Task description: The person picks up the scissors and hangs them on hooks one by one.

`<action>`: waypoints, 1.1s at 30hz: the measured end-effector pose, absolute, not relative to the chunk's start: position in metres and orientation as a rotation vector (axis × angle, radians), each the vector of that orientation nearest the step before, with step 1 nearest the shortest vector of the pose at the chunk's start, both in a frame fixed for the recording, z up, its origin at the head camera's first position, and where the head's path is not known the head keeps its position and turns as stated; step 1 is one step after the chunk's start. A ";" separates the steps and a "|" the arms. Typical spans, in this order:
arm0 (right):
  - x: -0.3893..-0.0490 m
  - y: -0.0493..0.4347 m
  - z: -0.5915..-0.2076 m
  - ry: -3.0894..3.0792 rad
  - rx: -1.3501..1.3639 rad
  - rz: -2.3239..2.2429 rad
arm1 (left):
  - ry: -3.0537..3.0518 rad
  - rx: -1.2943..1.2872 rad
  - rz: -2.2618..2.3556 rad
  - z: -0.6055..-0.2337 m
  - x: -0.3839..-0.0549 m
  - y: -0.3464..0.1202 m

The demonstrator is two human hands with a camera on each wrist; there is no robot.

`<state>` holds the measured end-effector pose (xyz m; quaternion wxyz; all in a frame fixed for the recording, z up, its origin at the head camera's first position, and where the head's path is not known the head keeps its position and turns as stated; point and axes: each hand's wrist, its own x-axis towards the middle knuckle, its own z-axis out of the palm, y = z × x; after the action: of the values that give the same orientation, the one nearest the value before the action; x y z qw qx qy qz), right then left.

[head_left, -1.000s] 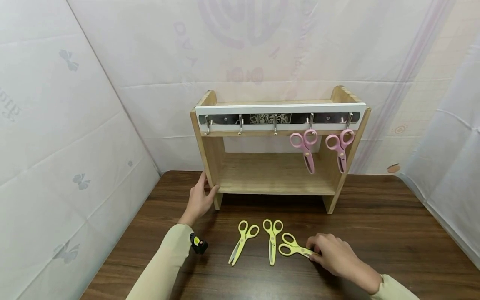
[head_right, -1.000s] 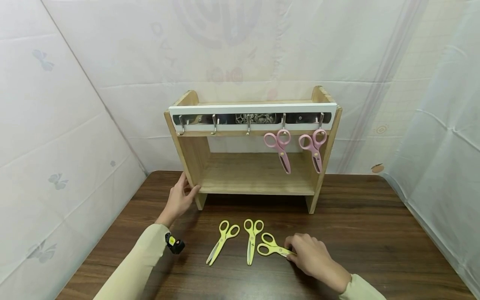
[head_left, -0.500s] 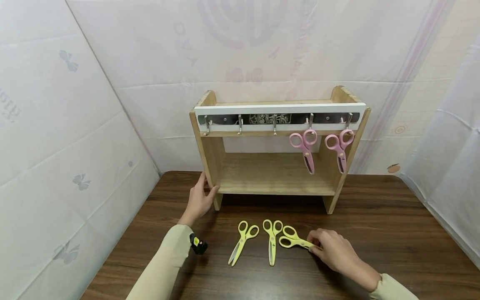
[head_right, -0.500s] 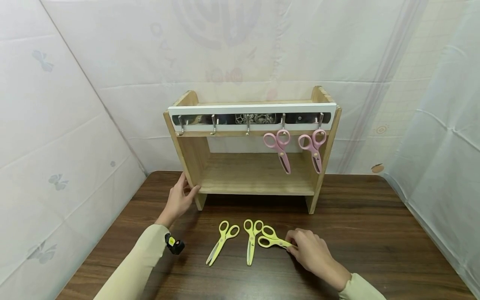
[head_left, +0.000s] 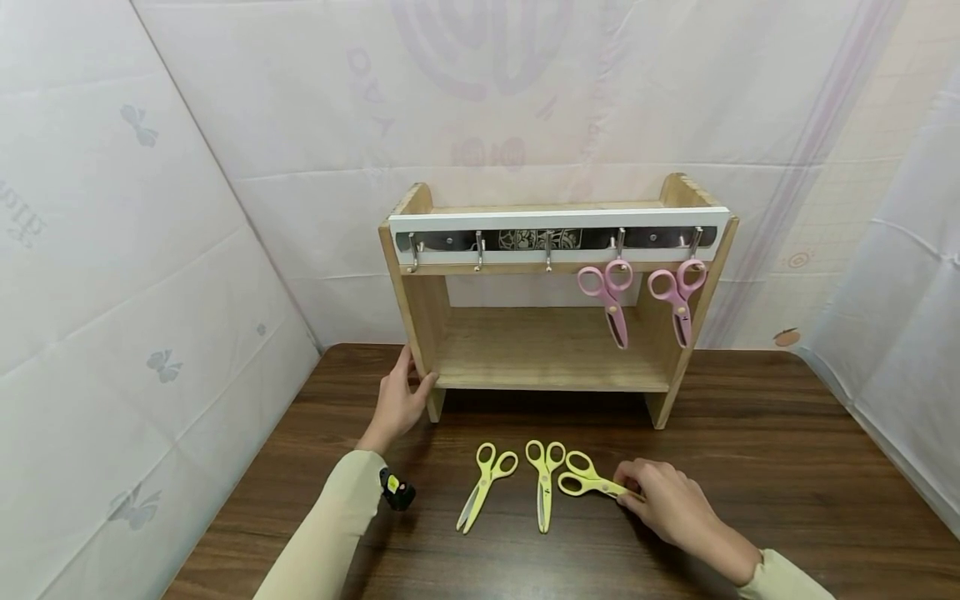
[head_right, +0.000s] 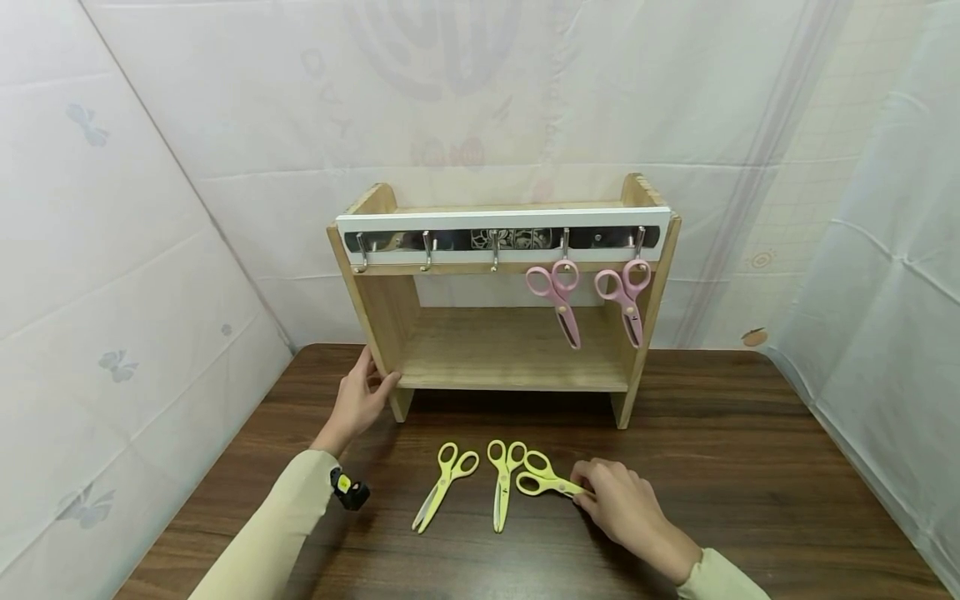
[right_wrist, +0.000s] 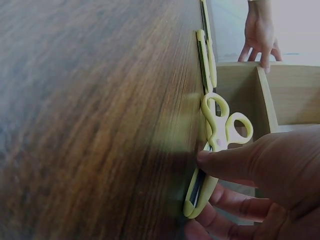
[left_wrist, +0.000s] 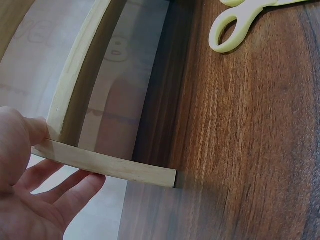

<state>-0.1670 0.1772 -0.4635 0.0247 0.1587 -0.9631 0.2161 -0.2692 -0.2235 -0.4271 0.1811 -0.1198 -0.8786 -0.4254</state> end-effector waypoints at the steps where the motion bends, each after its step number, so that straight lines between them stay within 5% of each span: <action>1: -0.167 0.177 -0.464 -2.977 0.495 0.668 | -2.482 -0.336 -1.200 -0.427 -0.269 -0.223; 18: -0.172 0.184 -0.454 -2.915 0.669 0.552 | -2.496 -0.317 -1.208 -0.427 -0.269 -0.224; 33: -0.189 0.188 -0.385 -2.698 0.747 0.471 | -2.485 -0.329 -1.200 -0.428 -0.269 -0.224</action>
<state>-0.1890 0.1879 -0.3852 0.1509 0.2603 -0.9395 0.1639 -0.2687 -0.2241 -0.4275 0.1802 -0.1163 -0.8796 -0.4247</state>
